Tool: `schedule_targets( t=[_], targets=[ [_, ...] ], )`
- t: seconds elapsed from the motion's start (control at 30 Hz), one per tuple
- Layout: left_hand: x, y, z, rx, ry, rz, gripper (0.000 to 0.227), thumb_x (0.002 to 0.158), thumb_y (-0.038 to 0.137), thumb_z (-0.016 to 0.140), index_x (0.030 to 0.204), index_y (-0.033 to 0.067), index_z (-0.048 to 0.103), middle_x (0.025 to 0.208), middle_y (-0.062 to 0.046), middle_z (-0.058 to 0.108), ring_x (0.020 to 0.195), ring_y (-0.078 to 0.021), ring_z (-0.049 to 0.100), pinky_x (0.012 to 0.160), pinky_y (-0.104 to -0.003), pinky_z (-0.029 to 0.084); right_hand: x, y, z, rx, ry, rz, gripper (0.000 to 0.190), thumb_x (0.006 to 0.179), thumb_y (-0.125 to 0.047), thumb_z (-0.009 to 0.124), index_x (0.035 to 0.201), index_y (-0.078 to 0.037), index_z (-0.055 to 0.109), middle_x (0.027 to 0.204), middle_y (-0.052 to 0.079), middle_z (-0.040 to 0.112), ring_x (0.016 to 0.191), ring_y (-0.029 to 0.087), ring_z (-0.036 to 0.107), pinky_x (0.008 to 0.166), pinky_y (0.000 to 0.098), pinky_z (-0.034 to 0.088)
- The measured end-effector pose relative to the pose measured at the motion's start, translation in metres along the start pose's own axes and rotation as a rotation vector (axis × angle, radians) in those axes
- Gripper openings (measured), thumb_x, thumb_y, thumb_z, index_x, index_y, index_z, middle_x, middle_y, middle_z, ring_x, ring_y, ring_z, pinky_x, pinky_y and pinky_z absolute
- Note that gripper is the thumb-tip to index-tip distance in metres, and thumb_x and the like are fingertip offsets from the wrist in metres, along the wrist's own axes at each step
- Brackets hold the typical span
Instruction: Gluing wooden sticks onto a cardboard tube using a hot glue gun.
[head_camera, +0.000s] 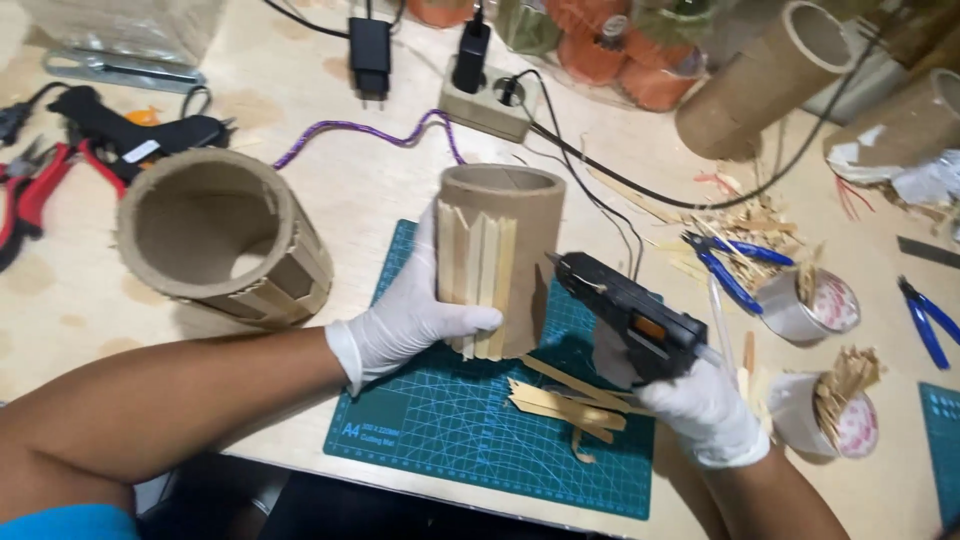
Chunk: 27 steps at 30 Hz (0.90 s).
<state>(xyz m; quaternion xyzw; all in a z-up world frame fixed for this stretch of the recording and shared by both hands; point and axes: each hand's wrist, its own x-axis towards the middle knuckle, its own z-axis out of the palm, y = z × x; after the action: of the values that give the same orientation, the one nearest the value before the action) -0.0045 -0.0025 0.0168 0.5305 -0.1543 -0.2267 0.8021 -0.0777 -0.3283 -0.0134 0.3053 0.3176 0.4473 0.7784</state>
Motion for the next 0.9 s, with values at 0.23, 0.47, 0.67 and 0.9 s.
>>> schedule_targets(
  t=[0.23, 0.47, 0.67, 0.9],
  targets=[
    [0.001, 0.000, -0.006, 0.054, -0.023, -0.061, 0.130, 0.061, 0.028, 0.083, 0.159, 0.0246, -0.003, 0.145, -0.016, 0.044, 0.132, -0.0314, 0.052, 0.106, -0.051, 0.055, -0.007, 0.017, -0.036, -2.174, 0.354, -1.247, 0.053, 0.082, -0.031, 0.078, 0.124, -0.003, 0.059, 0.098, 0.012, 0.069, 0.086, 0.022, 0.067, 0.078, 0.0364, 0.060],
    [0.002, -0.002, -0.007, 0.072, -0.020, -0.088, 0.132, 0.059, 0.029, 0.083, 0.159, 0.0222, -0.002, 0.143, -0.015, 0.045, 0.130, -0.0298, 0.053, 0.107, -0.050, 0.053, 0.005, 0.054, -0.013, -2.347, 0.509, -1.365, 0.044, 0.086, -0.039, 0.072, 0.114, -0.005, 0.071, 0.087, 0.008, 0.076, 0.085, 0.020, 0.073, 0.083, 0.0368, 0.061],
    [0.002, 0.009, -0.003, 0.051, -0.001, -0.174, 0.141, 0.057, 0.023, 0.082, 0.160, 0.0245, -0.015, 0.140, -0.019, 0.046, 0.129, -0.0361, 0.053, 0.102, -0.054, 0.057, -0.004, 0.041, -0.015, -2.390, 0.840, -1.314, 0.050, 0.074, -0.050, 0.072, 0.101, -0.009, 0.079, 0.084, 0.007, 0.085, 0.083, 0.022, 0.081, 0.083, 0.0393, 0.065],
    [0.001, 0.006, -0.006, 0.083, -0.042, -0.105, 0.134, 0.058, 0.031, 0.082, 0.159, 0.0223, -0.004, 0.144, -0.016, 0.043, 0.131, -0.0324, 0.050, 0.106, -0.051, 0.053, -0.015, 0.007, -0.040, -1.972, 0.881, -1.327, 0.069, 0.070, -0.014, 0.075, 0.136, 0.001, 0.064, 0.114, 0.028, 0.081, 0.102, 0.036, 0.079, 0.093, 0.0493, 0.064]
  ],
)
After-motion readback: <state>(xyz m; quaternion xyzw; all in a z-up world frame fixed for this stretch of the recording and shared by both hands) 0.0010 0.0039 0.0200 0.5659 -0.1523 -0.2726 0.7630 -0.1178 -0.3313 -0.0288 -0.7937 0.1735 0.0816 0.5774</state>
